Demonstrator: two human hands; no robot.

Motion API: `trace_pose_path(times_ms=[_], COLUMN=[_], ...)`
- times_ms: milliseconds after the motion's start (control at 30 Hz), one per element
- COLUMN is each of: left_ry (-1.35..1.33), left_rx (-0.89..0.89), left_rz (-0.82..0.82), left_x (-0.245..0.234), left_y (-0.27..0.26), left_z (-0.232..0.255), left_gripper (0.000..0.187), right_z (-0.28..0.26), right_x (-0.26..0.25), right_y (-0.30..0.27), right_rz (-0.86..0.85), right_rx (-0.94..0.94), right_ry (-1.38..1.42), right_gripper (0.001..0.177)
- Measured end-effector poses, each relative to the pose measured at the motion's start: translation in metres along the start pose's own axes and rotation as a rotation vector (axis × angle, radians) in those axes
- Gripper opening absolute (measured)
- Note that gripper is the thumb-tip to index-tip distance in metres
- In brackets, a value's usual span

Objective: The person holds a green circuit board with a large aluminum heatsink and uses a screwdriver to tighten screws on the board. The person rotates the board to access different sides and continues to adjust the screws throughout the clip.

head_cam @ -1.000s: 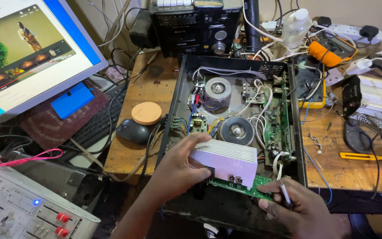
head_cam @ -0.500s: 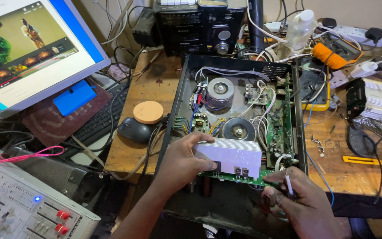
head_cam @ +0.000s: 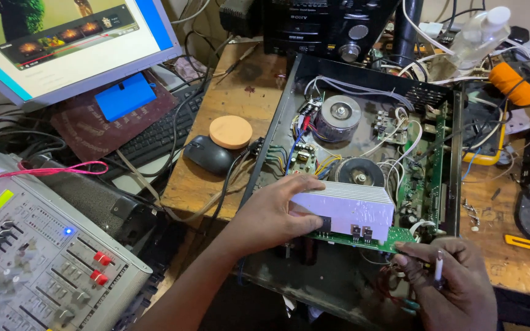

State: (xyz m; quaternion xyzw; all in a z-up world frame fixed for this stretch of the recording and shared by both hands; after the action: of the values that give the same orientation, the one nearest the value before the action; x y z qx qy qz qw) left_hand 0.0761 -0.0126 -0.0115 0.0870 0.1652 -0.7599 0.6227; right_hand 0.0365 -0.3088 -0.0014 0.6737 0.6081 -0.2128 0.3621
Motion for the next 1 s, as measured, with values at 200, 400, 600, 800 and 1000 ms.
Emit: trace_pose_path(times_ms=[200,400,600,800,1000], left_ry=[-0.114,-0.163,-0.095,-0.082,-0.171], left_rx=[-0.101,-0.059,-0.129,0.117,0.115], left_rz=[0.163,0.221,0.299,0.309,0.241], left_x=[-0.011,-0.006,-0.001,0.014,0.012], left_y=[-0.006,0.014,0.006,-0.005,-0.004], left_z=[0.012,0.031,0.03,0.019,0.022], left_gripper=[0.055,0.052,0.059,0.079,0.082], right_z=[-0.001,-0.001,0.027,0.034,0.037], right_x=[-0.004,-0.013,-0.014,-0.013,-0.012], right_y=[0.002,-0.002,0.002,0.002,0.002], right_rz=[-0.038,0.042,0.025,-0.002,-0.039], right_rx=[-0.018,-0.116,-0.071,0.064,0.11], right_ry=[-0.013,0.092,-0.039,-0.121,-0.113], right_gripper=[0.019,0.017,0.015,0.015,0.019])
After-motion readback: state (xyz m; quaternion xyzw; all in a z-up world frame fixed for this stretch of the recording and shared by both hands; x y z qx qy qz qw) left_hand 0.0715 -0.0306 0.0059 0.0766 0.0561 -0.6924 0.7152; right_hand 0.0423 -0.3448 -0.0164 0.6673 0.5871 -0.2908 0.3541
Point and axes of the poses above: each hand's wrist, its own y-axis towards the middle knuckle, its own x-axis out of the palm, z = x × y, the point moved 8 cm from there along y, towards the middle knuckle, and after that the axes turned 7 degrees about -y, right-handed, at the moved point
